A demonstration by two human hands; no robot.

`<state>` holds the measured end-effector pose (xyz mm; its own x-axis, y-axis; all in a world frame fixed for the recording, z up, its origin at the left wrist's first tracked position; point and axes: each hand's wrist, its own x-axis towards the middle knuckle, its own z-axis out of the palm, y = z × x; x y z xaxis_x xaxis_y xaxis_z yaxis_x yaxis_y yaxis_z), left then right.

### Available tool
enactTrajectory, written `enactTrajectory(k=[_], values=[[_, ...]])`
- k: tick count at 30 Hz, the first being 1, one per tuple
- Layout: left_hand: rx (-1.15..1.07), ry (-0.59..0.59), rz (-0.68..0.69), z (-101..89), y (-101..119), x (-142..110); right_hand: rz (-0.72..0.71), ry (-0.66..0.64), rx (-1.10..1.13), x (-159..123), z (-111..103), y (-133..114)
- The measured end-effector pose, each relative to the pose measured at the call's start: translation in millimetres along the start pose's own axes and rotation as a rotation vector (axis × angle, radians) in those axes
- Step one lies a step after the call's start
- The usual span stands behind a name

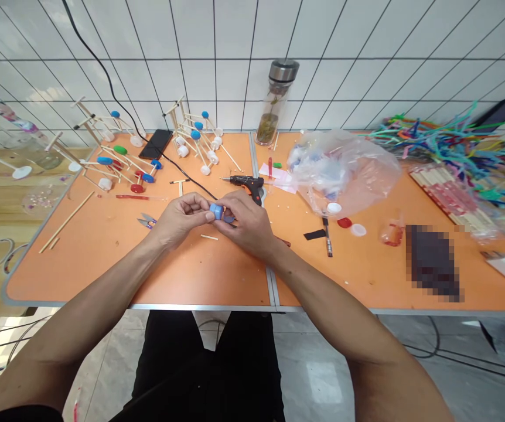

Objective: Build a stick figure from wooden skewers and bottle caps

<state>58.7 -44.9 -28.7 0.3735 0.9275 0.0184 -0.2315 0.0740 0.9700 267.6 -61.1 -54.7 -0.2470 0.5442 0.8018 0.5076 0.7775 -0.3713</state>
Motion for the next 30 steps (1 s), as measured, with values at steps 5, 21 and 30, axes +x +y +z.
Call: enactTrajectory(k=[5,21,30], values=[[0.025,0.010,0.019,2.0,1.5,-0.2,-0.014,-0.029,-0.037,-2.0,1.2,2.8],[0.032,0.016,0.101,5.1,3.1,-3.5,0.015,-0.025,-0.050,-3.4,0.1,3.4],[0.030,-0.021,0.078,4.6,2.3,-3.9,0.003,-0.032,-0.050,-3.6,-1.2,2.9]])
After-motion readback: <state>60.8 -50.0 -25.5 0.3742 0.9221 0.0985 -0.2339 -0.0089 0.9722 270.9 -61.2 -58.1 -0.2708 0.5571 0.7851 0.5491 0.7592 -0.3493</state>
